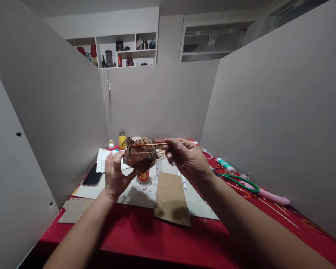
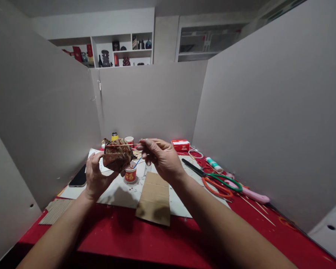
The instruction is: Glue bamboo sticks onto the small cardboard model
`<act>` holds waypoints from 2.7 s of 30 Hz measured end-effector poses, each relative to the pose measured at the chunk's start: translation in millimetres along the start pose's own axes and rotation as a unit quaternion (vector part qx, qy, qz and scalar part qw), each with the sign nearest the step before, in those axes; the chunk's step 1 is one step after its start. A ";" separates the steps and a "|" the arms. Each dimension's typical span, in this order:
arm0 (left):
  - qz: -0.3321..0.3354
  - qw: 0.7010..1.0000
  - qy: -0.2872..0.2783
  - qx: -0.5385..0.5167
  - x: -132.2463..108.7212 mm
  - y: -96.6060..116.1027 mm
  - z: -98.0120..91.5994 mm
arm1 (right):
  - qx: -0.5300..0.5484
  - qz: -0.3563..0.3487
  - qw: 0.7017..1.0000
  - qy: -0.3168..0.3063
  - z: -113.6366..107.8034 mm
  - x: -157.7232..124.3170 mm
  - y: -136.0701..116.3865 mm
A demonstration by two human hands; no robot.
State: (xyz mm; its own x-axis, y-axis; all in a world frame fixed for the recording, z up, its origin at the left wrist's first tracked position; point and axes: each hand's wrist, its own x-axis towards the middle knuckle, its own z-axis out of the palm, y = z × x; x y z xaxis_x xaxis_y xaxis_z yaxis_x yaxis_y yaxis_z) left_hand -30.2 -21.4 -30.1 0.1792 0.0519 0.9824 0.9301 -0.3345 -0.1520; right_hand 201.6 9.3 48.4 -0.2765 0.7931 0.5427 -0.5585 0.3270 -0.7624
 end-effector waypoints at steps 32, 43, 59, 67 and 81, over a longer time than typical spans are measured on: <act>-0.041 0.998 -0.014 -0.036 -1.7 6.2 0.3 | -0.006 -0.013 1.000 0.008 -8.1 3.2 -5.1; -0.043 0.999 0.000 -0.027 -2.8 6.7 2.8 | -0.010 -0.021 1.000 0.010 -6.2 1.9 -2.3; -0.052 0.998 0.007 -0.020 -5.2 5.9 5.1 | -0.006 -0.053 0.998 0.031 -9.9 3.6 -0.5; -0.057 0.998 0.002 -0.027 -6.1 4.3 5.6 | 0.006 -0.062 0.997 0.054 -13.6 4.1 -0.1; -0.070 0.997 0.010 -0.016 -7.3 4.1 6.4 | -0.049 -0.122 0.990 0.052 -7.3 -5.8 2.2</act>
State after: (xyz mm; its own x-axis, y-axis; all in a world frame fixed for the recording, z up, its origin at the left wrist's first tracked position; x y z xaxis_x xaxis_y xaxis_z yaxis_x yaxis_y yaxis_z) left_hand -25.7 -17.1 -38.6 0.0413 0.0824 0.9957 0.9347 -0.3553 -0.0094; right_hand 207.6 9.1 41.0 -0.0587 0.7314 0.6794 -0.5182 0.5593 -0.6470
